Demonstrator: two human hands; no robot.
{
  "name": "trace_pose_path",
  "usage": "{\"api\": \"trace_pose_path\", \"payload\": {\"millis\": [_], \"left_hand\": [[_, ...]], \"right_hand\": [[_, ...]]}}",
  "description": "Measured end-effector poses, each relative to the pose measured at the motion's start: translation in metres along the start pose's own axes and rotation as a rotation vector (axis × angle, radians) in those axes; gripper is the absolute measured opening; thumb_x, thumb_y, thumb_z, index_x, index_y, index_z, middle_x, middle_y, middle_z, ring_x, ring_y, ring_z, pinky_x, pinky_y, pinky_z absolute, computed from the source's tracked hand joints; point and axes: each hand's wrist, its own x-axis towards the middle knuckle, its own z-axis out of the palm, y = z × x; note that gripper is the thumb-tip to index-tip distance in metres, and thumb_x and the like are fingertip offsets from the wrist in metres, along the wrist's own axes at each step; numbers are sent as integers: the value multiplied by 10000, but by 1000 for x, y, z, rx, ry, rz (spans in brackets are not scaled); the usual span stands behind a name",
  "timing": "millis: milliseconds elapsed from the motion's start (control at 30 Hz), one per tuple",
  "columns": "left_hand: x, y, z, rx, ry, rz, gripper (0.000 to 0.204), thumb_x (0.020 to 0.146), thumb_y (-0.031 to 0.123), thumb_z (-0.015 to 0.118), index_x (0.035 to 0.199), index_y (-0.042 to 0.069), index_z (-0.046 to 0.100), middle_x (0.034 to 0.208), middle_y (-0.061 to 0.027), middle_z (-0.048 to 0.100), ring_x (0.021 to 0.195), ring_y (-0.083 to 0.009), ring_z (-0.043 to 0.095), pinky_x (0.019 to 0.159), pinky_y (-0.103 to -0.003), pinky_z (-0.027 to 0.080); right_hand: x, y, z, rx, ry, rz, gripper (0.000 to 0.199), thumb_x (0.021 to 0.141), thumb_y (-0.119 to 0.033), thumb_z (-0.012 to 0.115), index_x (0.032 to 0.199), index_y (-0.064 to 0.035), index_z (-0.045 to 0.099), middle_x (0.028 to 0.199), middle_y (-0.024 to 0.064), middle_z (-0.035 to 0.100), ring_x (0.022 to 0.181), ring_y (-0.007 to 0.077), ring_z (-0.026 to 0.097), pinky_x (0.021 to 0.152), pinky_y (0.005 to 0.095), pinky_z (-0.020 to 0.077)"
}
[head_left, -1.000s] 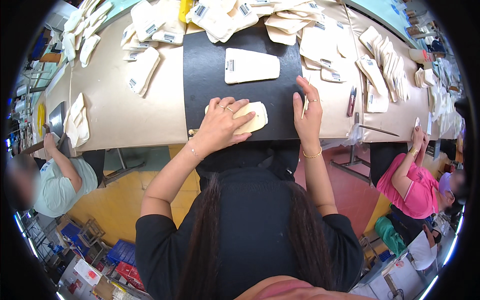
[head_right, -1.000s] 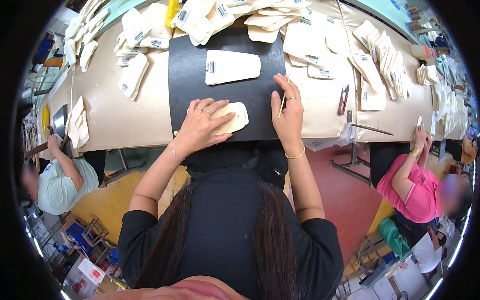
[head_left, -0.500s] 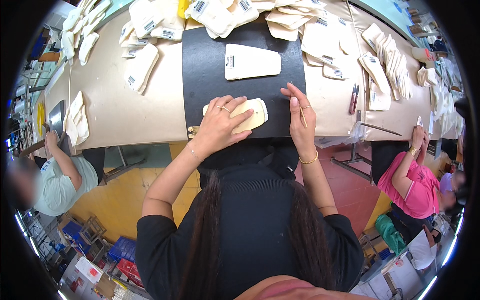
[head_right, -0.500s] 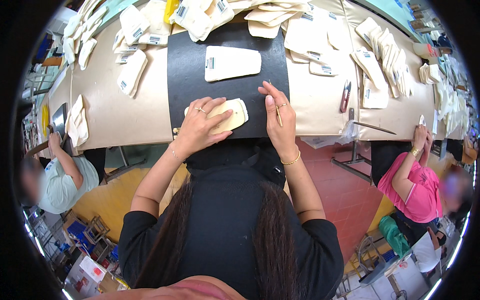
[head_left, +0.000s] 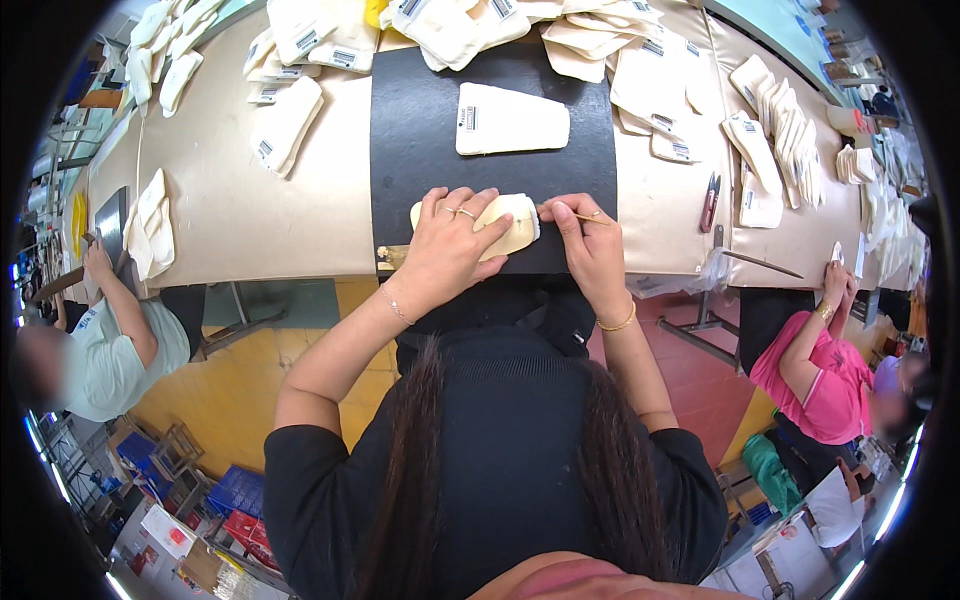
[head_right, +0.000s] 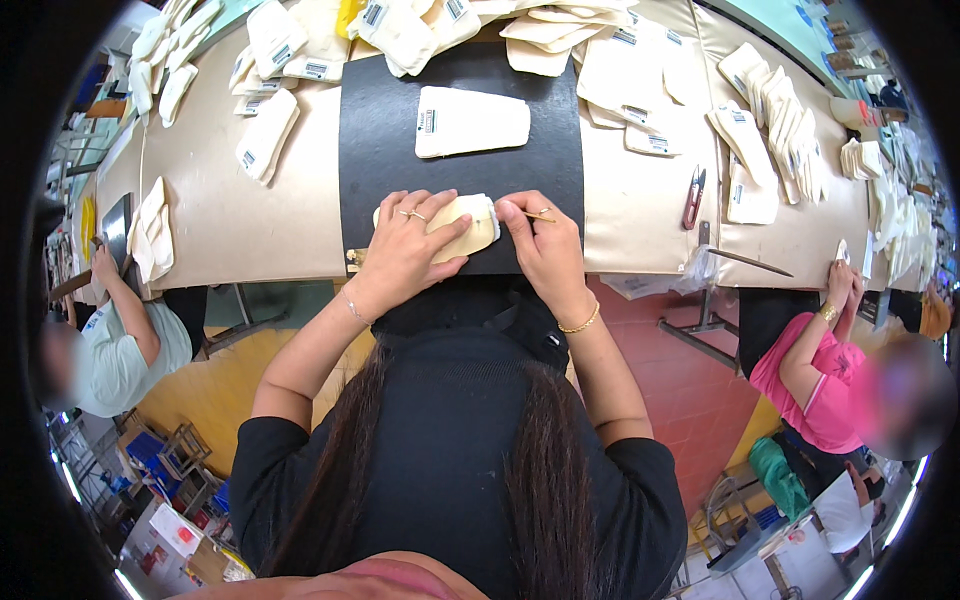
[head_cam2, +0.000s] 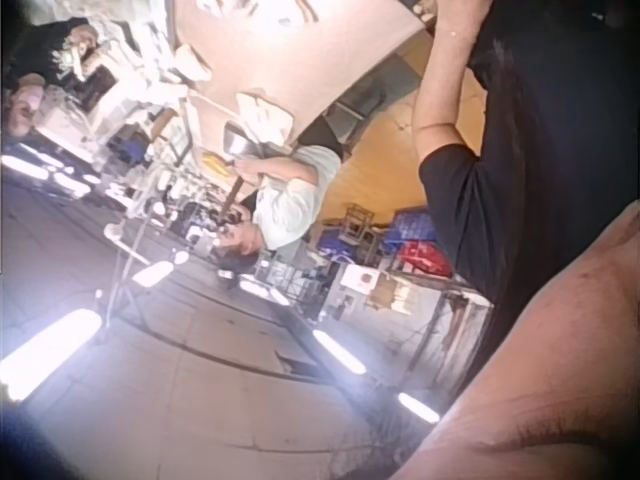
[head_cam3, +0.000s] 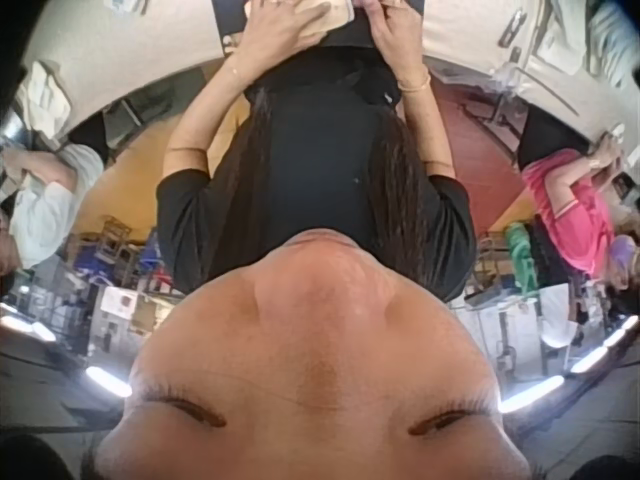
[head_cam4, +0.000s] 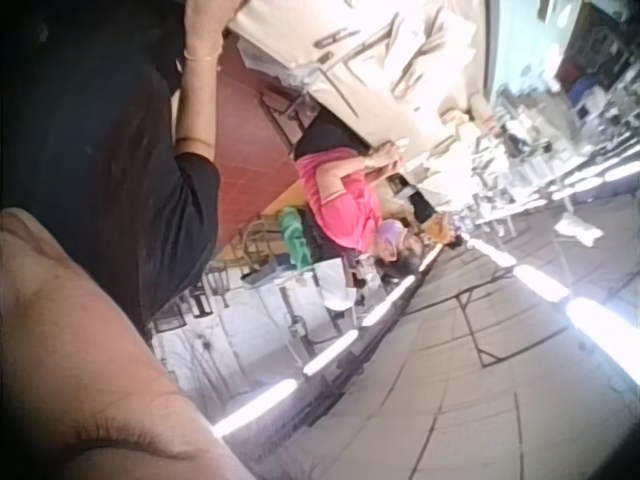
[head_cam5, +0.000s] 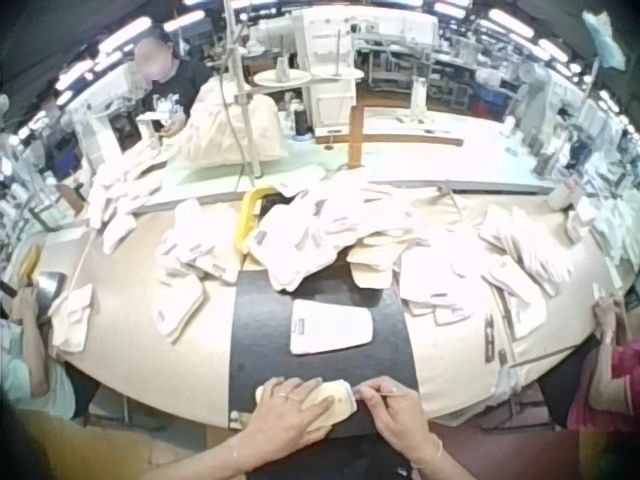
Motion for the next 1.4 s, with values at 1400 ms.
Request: {"api": "trace_pose_path", "payload": {"millis": [1400], "left_hand": [[-4, -7, 12, -152, 67, -28, 522, 672, 198, 832, 1157, 129, 652, 1236, -174, 524, 1150, -365, 523, 1010, -483, 434]], "right_hand": [[58, -16, 18, -224, 115, -250, 145, 1005, -137, 620, 940, -36, 701, 735, 132, 659, 628, 310, 630, 604, 369, 514]]}}
